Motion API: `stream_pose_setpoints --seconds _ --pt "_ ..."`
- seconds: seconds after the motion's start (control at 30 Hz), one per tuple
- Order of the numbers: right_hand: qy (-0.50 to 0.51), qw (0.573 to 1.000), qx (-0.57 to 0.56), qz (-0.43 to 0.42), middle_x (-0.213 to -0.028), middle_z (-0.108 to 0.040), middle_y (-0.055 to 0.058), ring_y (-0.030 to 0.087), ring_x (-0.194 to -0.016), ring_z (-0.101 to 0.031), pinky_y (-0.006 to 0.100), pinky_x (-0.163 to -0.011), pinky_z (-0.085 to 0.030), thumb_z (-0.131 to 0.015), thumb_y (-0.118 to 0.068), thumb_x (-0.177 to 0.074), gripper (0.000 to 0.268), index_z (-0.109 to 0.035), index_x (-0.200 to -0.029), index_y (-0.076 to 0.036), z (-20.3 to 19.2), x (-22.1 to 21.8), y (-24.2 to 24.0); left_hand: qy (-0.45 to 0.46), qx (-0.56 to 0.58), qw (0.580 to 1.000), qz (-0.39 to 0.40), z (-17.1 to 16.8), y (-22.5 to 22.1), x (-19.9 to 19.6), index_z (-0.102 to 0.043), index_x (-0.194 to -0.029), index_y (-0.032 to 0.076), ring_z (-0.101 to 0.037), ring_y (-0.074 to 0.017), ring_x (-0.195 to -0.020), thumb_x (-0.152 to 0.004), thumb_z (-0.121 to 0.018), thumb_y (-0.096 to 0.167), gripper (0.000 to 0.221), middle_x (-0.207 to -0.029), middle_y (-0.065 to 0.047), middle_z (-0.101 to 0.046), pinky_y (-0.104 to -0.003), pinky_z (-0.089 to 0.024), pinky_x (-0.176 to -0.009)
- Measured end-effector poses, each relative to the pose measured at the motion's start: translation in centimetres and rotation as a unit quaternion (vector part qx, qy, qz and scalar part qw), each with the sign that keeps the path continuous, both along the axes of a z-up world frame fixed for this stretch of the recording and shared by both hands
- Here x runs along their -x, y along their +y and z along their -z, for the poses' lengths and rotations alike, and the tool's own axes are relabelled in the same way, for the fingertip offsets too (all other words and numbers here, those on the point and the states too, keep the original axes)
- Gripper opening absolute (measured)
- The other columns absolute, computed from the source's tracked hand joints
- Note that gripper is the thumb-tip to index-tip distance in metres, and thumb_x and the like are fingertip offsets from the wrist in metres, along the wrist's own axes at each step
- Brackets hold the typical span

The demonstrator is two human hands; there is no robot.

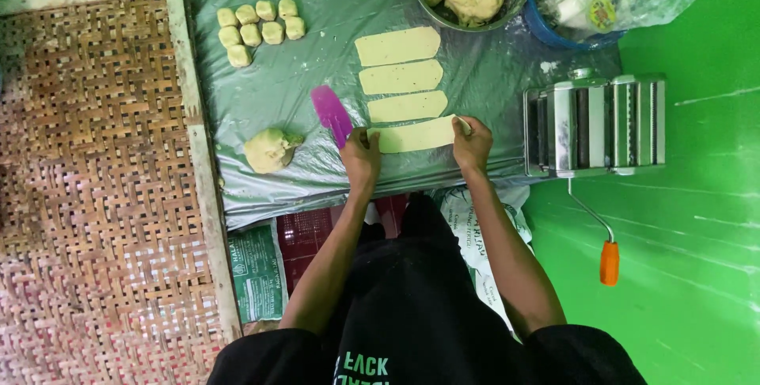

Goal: Folding and rolling dough strips to prepare them for baking or frying.

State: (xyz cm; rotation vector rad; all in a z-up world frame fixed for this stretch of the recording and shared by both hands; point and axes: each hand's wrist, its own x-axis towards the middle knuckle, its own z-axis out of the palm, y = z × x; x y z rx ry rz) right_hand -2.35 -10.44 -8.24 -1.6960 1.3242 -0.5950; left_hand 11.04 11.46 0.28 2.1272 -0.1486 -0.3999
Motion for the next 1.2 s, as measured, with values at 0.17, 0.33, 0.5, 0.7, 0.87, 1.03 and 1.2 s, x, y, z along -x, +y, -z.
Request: stream_pose_setpoints --seconds 0.17,0.33,0.5,0.7,0.87,1.03,1.2 --pt "-0.001 0.994 0.103 -0.021 -0.090 -0.076 0.012 0.025 -0.083 -0.073 0.040 -0.069 -0.060 -0.076 -0.015 -0.091 0.018 -0.079 -0.108 -0.014 -4.8 -0.3 1.9 -0.049 0.008 0.999 -0.010 -0.5 0.8 -0.1 -0.072 -0.113 0.014 -0.074 -0.0381 -0.087 -0.091 -0.070 0.018 0.023 -0.092 -0.014 -0.075 -0.050 -0.058 -0.077" --pt "0.018 0.938 0.325 -0.120 -0.117 -0.069 0.018 0.041 -0.108 -0.067 0.058 -0.089 -0.055 -0.069 -0.005 -0.095 0.030 -0.066 -0.125 -0.007 -10.9 -0.5 5.5 -0.215 0.057 0.975 0.011 -2.8 1.4 0.8 -0.069 -0.117 0.010 -0.071 -0.0338 -0.094 -0.094 -0.062 0.001 0.026 -0.099 -0.013 -0.069 -0.042 -0.055 -0.086" --pt "0.150 0.884 0.301 -0.324 -0.160 -0.032 0.035 0.053 -0.147 -0.028 0.071 -0.116 -0.019 -0.049 -0.035 -0.112 0.063 -0.033 -0.157 0.007 -9.1 0.1 7.8 -0.299 -0.013 0.909 0.289 -0.3 1.5 3.3 -0.037 -0.154 -0.008 -0.032 -0.0473 -0.148 -0.104 -0.051 0.025 0.061 -0.158 -0.032 -0.038 -0.055 -0.023 -0.123" --pt "0.205 0.889 0.218 -0.347 -0.171 -0.006 0.023 0.044 -0.157 -0.007 0.067 -0.120 0.005 -0.035 -0.049 -0.114 0.072 -0.013 -0.166 -0.004 -7.8 0.6 7.4 -0.278 -0.185 0.885 0.324 0.5 2.2 4.1 -0.024 -0.160 -0.002 -0.016 -0.0370 -0.158 -0.105 -0.038 0.053 0.080 -0.168 -0.025 -0.022 -0.054 -0.008 -0.128" --pt "0.220 0.887 0.226 -0.338 -0.172 -0.006 0.022 0.042 -0.157 -0.008 0.068 -0.121 0.004 -0.036 -0.050 -0.113 0.073 -0.013 -0.166 -0.005 -7.5 0.5 7.6 -0.274 -0.234 0.877 0.318 0.4 1.9 4.6 -0.022 -0.160 -0.004 -0.014 -0.0370 -0.158 -0.102 -0.035 0.065 0.090 -0.168 -0.026 -0.020 -0.054 -0.004 -0.128" --pt "0.232 0.882 0.238 -0.335 -0.172 -0.005 0.022 0.042 -0.158 -0.007 0.069 -0.120 0.003 -0.035 -0.054 -0.112 0.077 -0.012 -0.166 -0.005 -6.5 0.9 7.4 -0.264 -0.212 0.891 0.303 0.3 1.7 5.0 -0.021 -0.160 -0.005 -0.012 -0.0386 -0.158 -0.099 -0.041 0.066 0.096 -0.168 -0.027 -0.016 -0.055 -0.005 -0.128" --pt "0.234 0.872 0.270 -0.335 -0.171 -0.010 0.022 0.040 -0.158 -0.009 0.068 -0.121 -0.001 -0.039 -0.049 -0.112 0.073 -0.016 -0.166 -0.005 -6.3 1.1 7.4 -0.246 -0.172 0.900 0.315 -0.1 2.1 4.6 -0.020 -0.160 -0.005 -0.012 -0.0400 -0.158 -0.098 -0.049 0.062 0.096 -0.167 -0.028 -0.017 -0.057 -0.007 -0.126"
